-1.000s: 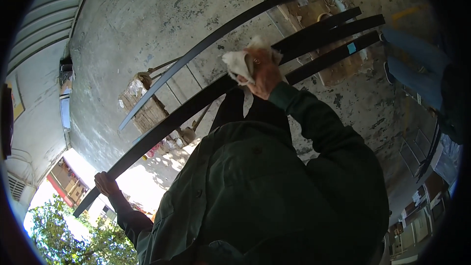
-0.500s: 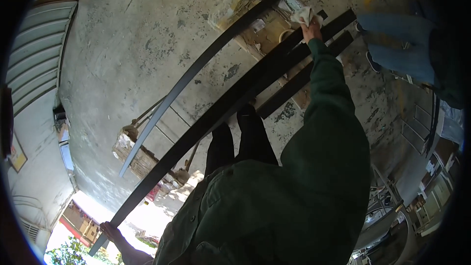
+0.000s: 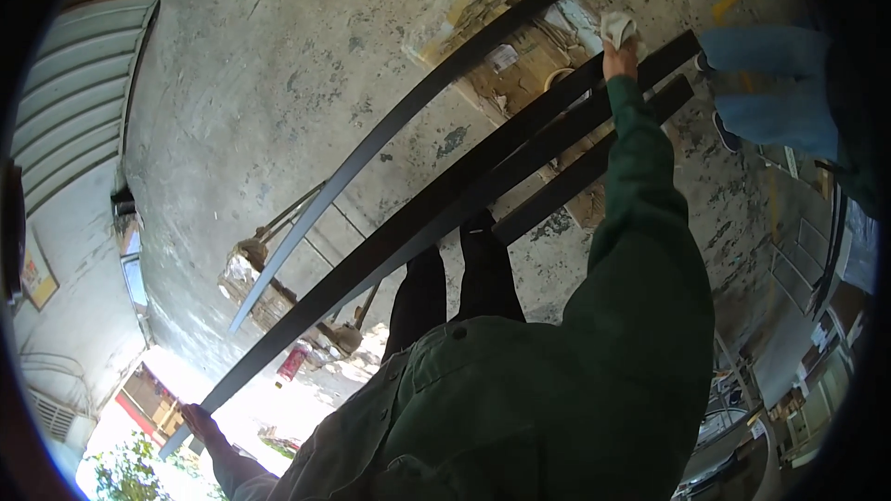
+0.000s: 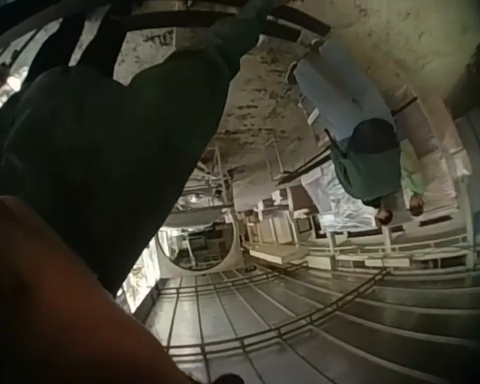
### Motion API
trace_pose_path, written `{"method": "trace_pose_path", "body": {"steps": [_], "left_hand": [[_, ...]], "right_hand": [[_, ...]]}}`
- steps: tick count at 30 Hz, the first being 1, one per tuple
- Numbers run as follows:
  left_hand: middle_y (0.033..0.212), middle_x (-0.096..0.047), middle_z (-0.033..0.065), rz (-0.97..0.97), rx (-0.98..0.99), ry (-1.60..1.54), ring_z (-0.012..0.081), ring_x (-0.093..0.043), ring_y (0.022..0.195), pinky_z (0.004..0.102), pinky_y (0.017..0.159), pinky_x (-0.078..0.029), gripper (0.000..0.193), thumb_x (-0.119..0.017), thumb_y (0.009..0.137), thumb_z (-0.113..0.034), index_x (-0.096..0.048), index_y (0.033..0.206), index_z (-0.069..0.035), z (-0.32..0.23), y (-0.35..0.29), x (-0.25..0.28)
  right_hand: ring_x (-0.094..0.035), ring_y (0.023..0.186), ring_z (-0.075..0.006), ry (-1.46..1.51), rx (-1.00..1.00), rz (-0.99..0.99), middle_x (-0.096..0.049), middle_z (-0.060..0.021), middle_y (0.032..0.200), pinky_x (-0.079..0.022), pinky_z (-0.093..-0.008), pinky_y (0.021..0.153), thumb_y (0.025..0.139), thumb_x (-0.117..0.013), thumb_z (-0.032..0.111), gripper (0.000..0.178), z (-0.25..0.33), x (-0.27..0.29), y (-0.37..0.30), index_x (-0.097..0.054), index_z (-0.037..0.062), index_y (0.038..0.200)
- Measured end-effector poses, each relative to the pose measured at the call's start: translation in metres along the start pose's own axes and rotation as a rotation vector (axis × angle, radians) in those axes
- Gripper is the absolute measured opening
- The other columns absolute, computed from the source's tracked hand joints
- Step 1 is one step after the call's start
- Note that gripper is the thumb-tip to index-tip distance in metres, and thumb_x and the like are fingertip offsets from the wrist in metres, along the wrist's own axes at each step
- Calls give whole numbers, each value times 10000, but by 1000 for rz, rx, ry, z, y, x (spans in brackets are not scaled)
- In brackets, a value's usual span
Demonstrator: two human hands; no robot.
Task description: The recorder cleans furniture strips with a solution and cloth, then attaches them to a large circular metal furniture frame using tape.
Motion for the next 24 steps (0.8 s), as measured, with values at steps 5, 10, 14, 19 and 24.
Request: {"method": "trace_pose_path", "body": {"steps": [5,10,14,19,24], "left_hand": [[839,-465,160,-51,28,22,356,-473,838,463,771,-402,74,-492,751,-78,-463,814,-53,22,-12,26],[855,-474,115,-36,22,-1,329,-486,843,438,721,-416,157,-554,680,-23,-475,799,-88,-3,1,17],[823,-484,86,-171,-28,-61,276,-510,803,379,717,-420,184,-549,652,6,-492,802,-84,-32,13,53],[775,-472,54,-326,-83,-165,242,-508,741,347,663,-415,215,-574,635,22,-497,798,-95,-34,1,86],[791,-495,48,-400,-55,-299,227,-517,743,339,654,-413,191,-573,664,-30,-496,827,-90,-26,-14,97]], "right_hand": [[-409,1154,-382,296,-28,297,-386,-225,1303,-351,-417,922,880,-476,342,574,97,5,-131,-325,2,1317],[-317,1219,-397,223,216,412,-334,-227,1323,-241,-433,1017,872,-500,309,533,223,-9,-292,-367,-2,1285],[-306,1243,-376,144,631,548,-322,-196,1351,-221,-428,1038,845,-520,276,550,338,2,-416,-369,-7,1292],[-252,1296,-324,349,1011,764,-303,-164,1388,-211,-459,1042,739,-622,258,707,467,10,-561,-337,-21,1322],[-366,1235,-317,533,1542,683,-382,-186,1326,-280,-401,1028,691,-621,236,644,625,15,-728,-431,0,1259]]}}
Point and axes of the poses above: each hand's wrist, its own y-axis towards the middle knuckle, its own x-axis out of the back of the hand, z = x × y, the point moved 5 cm from there along y, towards the middle knuckle
